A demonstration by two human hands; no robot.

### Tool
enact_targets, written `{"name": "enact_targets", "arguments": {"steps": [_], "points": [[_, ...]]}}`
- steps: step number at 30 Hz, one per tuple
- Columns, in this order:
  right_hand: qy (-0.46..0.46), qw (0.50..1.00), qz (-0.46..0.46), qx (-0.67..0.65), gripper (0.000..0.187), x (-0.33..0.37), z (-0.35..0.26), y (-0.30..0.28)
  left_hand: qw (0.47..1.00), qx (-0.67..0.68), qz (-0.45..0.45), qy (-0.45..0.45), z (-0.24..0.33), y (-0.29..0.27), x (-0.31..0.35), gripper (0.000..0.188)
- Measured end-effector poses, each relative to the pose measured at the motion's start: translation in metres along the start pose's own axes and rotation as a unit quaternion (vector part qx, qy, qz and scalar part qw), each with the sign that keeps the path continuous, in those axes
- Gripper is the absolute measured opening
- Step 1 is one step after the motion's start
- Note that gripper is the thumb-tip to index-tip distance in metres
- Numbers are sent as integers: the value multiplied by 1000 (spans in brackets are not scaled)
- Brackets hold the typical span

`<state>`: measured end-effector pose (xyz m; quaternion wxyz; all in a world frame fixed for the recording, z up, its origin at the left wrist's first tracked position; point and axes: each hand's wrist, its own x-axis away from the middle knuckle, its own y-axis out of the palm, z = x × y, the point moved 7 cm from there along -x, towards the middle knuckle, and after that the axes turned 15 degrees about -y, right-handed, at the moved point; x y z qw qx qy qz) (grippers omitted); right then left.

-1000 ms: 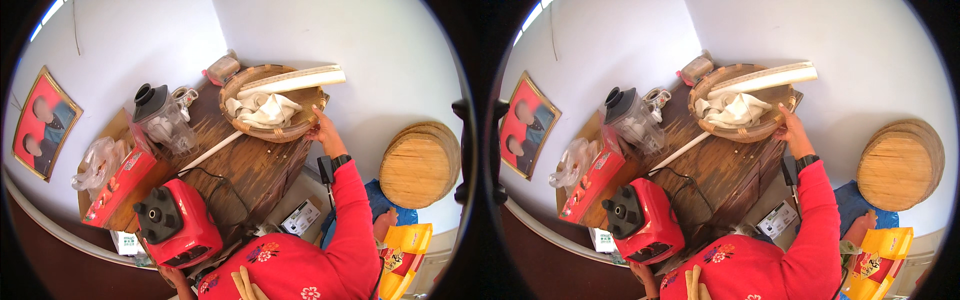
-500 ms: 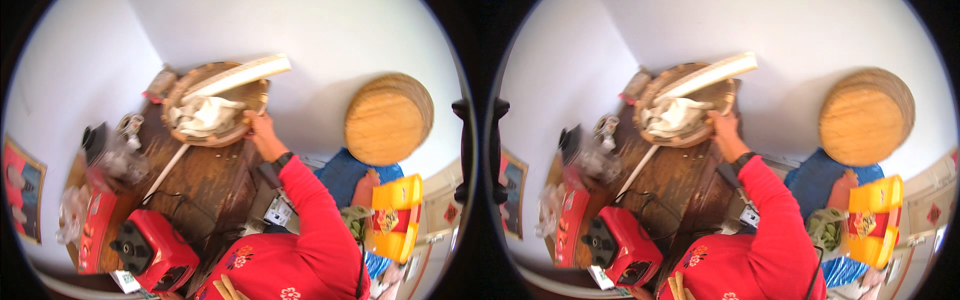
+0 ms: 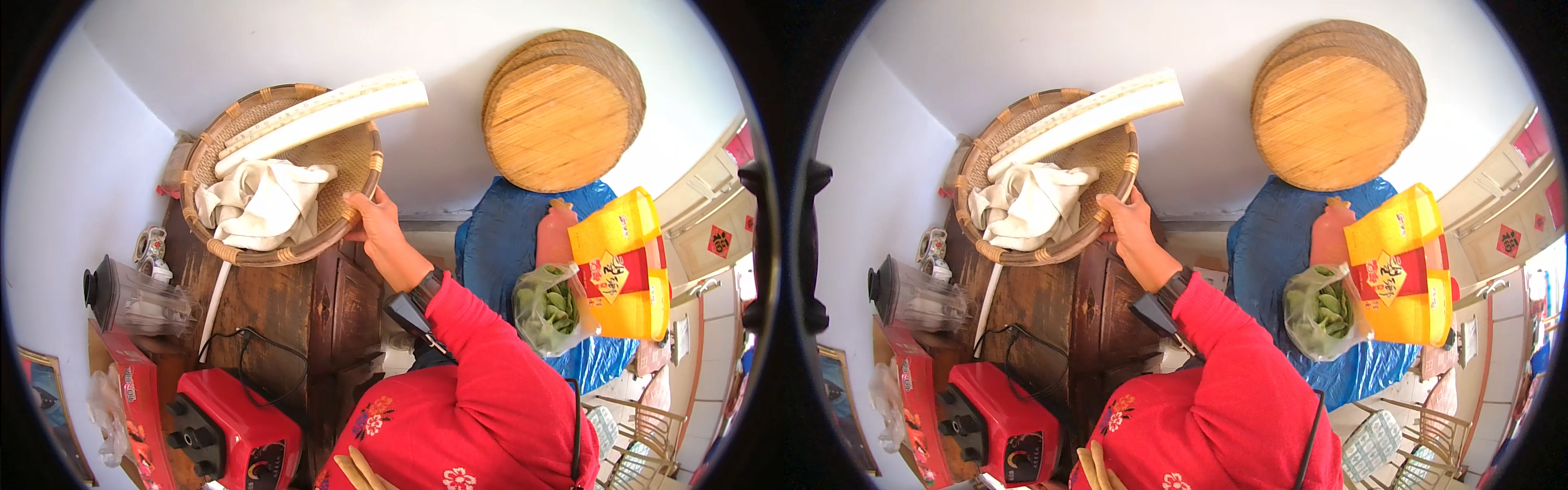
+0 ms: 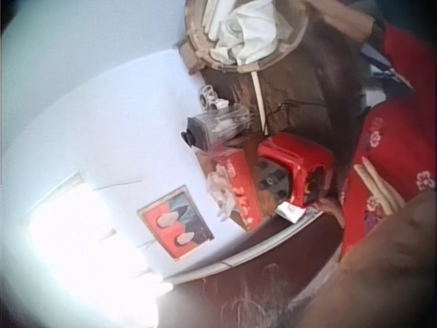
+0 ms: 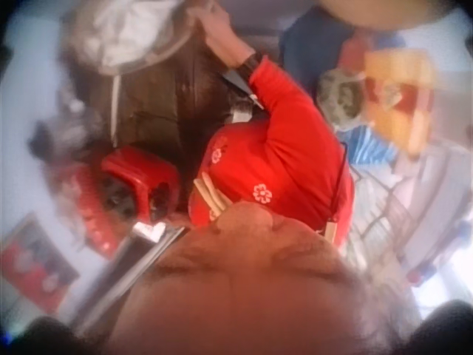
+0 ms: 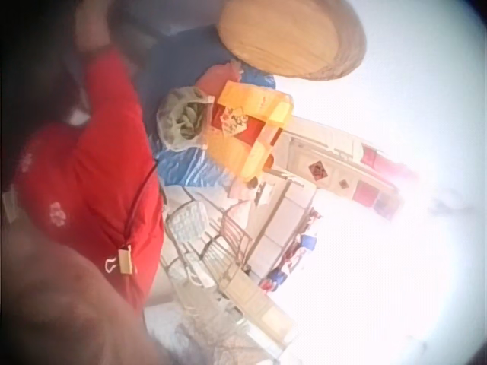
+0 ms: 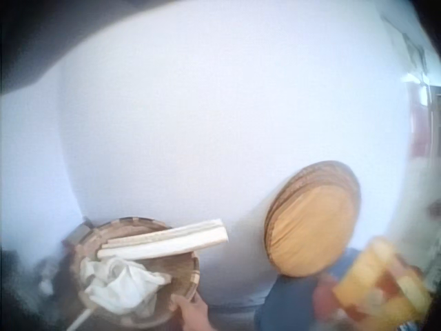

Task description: The person wipes the red blender base with a cloth, then moves it to a wooden cabinet. They place the blender jar onto the base, secure the lid, and adjust the jar's position.

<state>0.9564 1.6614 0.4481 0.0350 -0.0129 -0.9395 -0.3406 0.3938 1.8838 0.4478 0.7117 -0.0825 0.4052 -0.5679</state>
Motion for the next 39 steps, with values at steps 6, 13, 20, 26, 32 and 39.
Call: {"name": "enact_targets", "arguments": {"steps": [6,13,20,26,32,39], "points": [[-45,998,50,-11,47,58,-43,-68,1000,19,-3,24,-4,-11,-2,35],[-105,987,120,1,39,121,-90,-173,998,23,-2,54,-6,-26,-4,34],[-112,978,174,30,37,162,-87,-275,990,125,-64,17,8,-37,2,31],[-79,969,234,27,45,165,-60,-339,978,201,-56,-6,16,-51,-4,37],[-64,972,221,46,47,162,-43,-374,957,287,20,-38,25,-91,-11,43],[-88,956,273,67,49,142,-45,-402,943,330,23,38,99,-104,-3,38]]}}
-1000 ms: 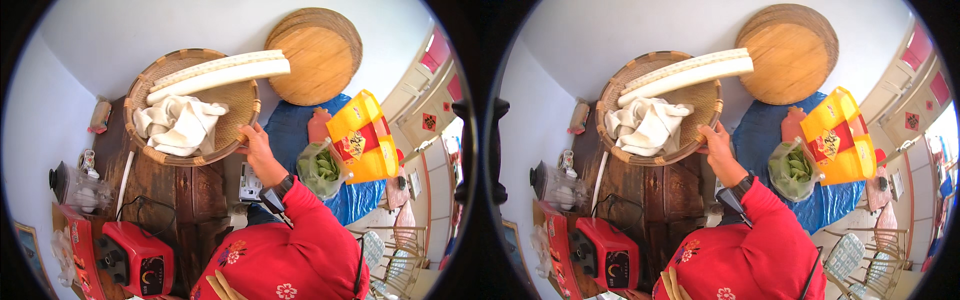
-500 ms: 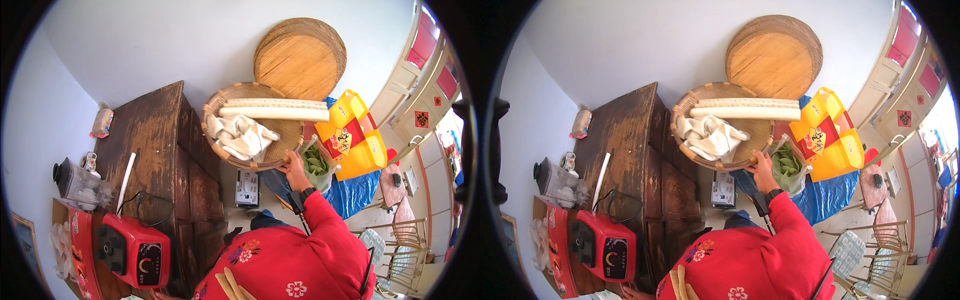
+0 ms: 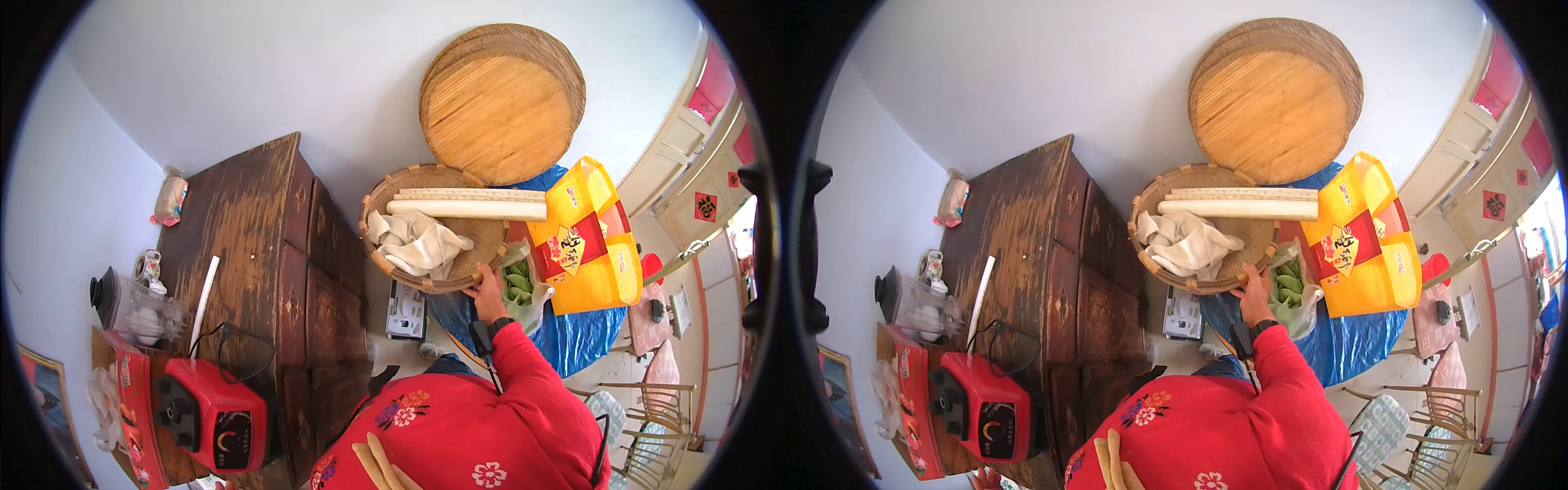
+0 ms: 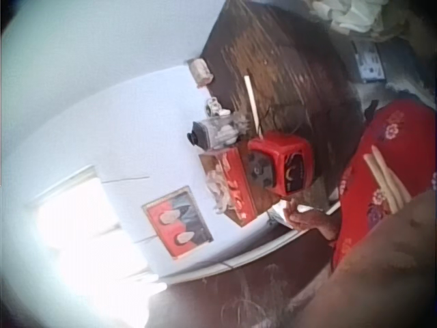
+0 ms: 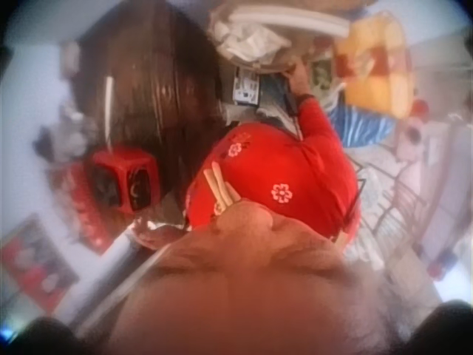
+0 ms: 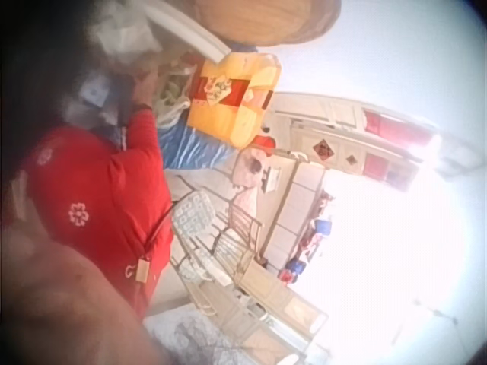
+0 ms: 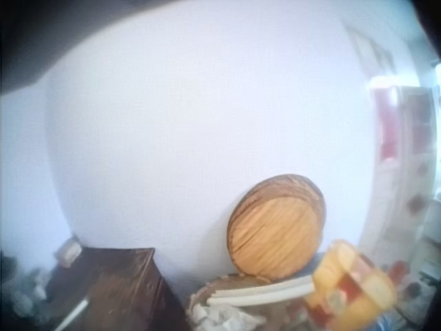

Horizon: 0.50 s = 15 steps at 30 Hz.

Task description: The person wipes the red blender base with a cloth, then moves it to a wooden cabinet. They place the blender jar onto the base, secure the lid, and adjust the jar's position.

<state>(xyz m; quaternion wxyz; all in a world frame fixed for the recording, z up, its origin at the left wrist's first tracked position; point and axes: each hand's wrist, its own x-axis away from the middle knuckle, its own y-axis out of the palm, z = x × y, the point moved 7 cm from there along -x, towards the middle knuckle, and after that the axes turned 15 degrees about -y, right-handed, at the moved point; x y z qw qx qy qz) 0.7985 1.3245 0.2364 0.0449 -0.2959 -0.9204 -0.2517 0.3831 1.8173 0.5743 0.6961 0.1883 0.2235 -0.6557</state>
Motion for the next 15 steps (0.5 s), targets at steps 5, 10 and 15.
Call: {"name": "enact_targets", "arguments": {"steps": [5,10,15], "points": [[3,998,43,47,50,-17,-2,-10,999,12,-30,4,13,22,7,37],[8,998,47,41,48,-36,-4,-26,995,44,-32,-81,4,35,15,37],[-24,999,-2,41,42,-53,-13,-32,962,-210,-73,161,29,61,28,39]]}}
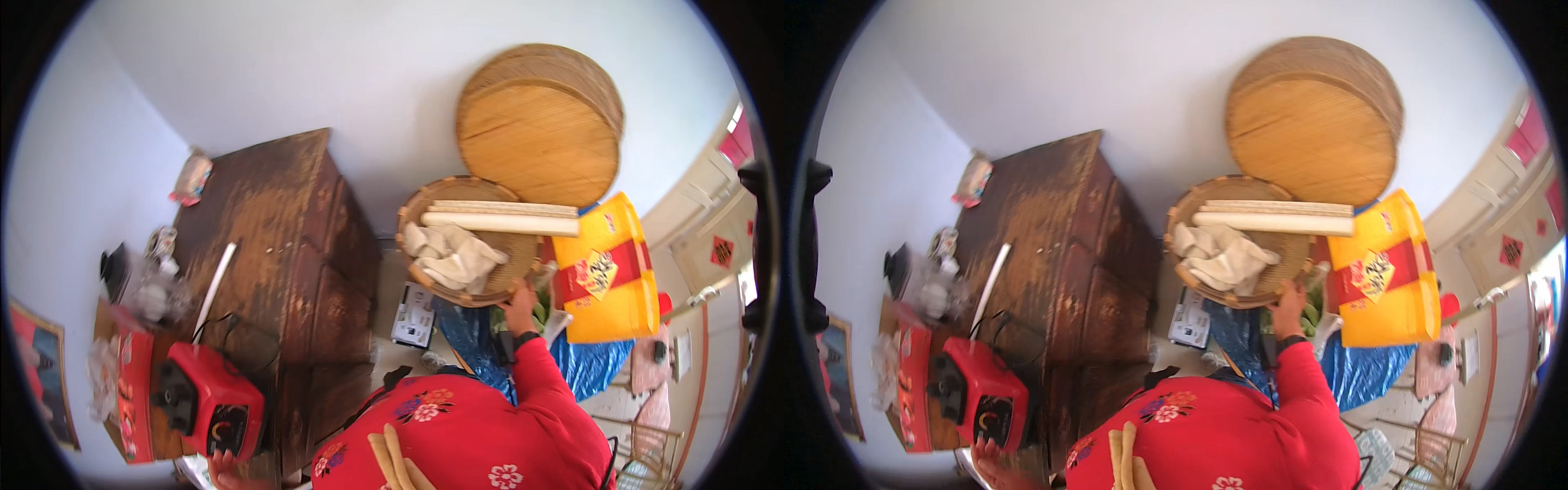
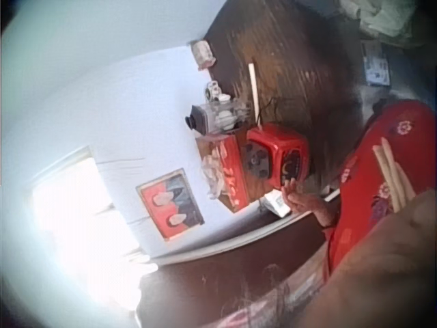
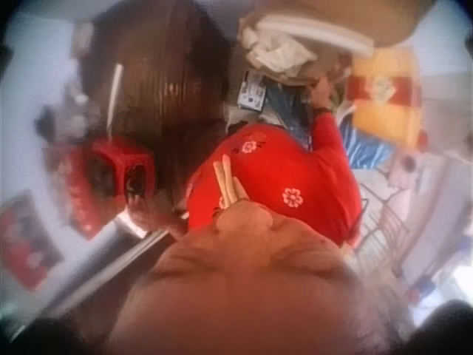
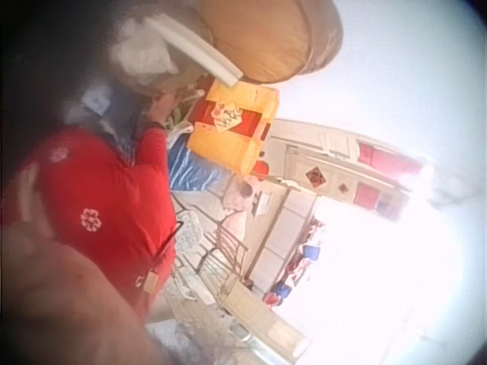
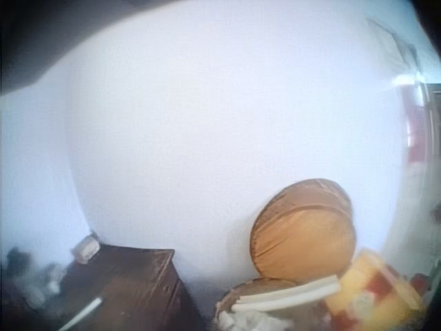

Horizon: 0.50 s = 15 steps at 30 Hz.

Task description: The person wipes the red blender base with a cloth, then moves it to a wooden cabinet. They place the blender jar onto the base, secure the lid, and adjust the jar's position.

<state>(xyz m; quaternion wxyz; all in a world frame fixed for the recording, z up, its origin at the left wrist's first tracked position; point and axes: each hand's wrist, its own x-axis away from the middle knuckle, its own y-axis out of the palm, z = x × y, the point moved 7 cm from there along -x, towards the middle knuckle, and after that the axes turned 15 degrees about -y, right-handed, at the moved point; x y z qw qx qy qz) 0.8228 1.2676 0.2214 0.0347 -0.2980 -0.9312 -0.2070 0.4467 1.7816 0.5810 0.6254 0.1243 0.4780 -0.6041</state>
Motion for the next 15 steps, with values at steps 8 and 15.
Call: {"name": "enact_targets", "arguments": {"steps": [8,15], "points": [[46,992,119,9,32,-23,5,-16,998,42,-21,-51,9,7,0,36],[-29,984,149,88,32,-47,14,-26,976,182,-19,-119,6,5,-3,30]]}}
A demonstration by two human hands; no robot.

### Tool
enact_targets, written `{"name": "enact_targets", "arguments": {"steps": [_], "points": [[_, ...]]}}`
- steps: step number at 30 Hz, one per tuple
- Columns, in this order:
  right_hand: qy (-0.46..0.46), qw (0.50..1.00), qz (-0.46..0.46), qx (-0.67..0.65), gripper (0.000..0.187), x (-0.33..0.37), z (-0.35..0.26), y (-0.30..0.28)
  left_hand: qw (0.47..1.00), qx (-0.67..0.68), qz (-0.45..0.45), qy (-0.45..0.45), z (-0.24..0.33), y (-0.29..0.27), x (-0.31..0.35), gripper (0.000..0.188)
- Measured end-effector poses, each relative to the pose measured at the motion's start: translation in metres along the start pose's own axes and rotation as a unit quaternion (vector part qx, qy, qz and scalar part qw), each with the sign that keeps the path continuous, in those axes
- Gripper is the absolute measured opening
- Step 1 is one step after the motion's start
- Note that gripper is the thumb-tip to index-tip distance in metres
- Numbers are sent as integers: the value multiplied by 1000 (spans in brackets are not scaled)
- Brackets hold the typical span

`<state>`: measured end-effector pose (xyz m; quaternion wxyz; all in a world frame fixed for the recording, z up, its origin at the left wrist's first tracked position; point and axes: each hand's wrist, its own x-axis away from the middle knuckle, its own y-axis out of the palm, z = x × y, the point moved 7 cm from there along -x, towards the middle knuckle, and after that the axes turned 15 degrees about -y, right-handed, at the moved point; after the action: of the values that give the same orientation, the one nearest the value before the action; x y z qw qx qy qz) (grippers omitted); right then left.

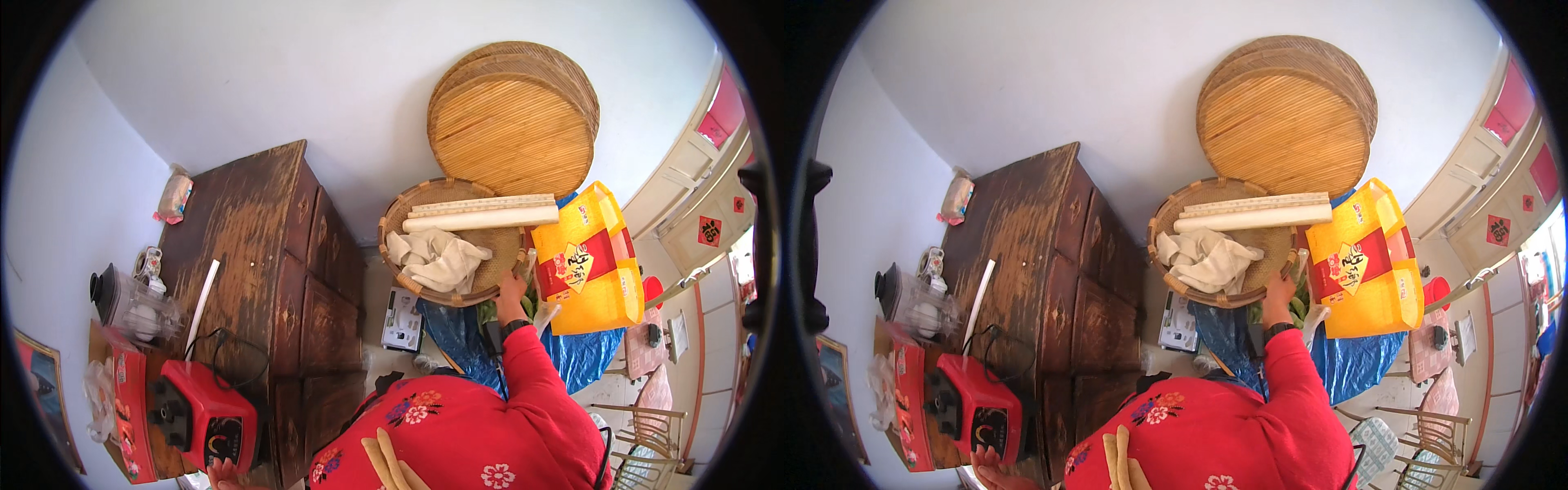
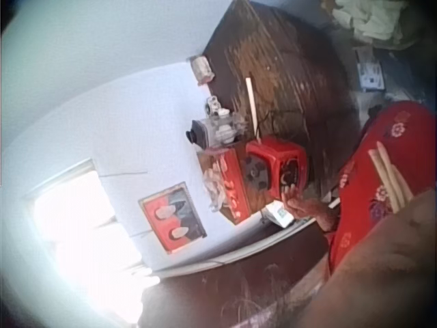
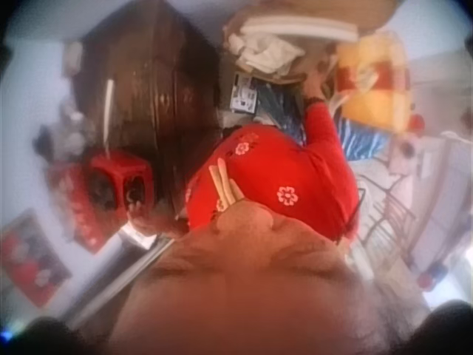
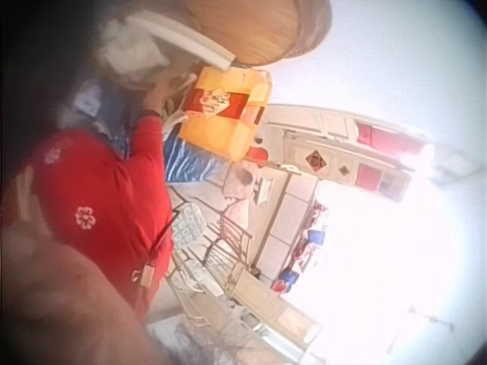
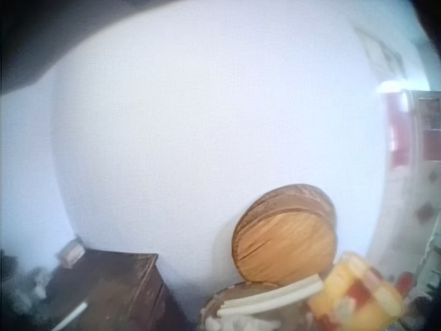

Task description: The person wipes the red blender base with a cloth, then moves it to a wooden cabinet. They place the blender jar onto the base, secure the lid, and adjust the jar's position.

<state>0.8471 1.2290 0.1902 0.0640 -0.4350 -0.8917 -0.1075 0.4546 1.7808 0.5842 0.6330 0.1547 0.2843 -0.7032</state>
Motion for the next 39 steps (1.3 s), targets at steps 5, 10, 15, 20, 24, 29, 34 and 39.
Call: {"name": "enact_targets", "arguments": {"steps": [5,10,15,20,24,29,34,39], "points": [[-6,989,-47,137,39,5,-24,-1,984,-161,23,66,3,-1,1,26],[-48,966,-81,241,52,22,-51,2,965,-217,24,145,-4,-1,7,30],[-108,955,-86,262,60,9,-30,0,990,-138,36,24,-30,-16,4,33],[-220,930,-130,264,74,-6,-28,-1,982,-14,43,-186,-73,-31,-1,45],[-362,908,-173,119,64,26,-85,-4,980,43,74,-177,-82,-47,-7,41],[-300,936,-181,45,47,70,-135,33,971,66,103,-203,-93,-57,-1,38],[-181,899,-396,43,37,175,-146,125,964,83,106,-230,-105,-63,2,38],[-123,806,-579,24,43,313,-141,207,949,119,88,-279,-135,-68,-3,43]]}}
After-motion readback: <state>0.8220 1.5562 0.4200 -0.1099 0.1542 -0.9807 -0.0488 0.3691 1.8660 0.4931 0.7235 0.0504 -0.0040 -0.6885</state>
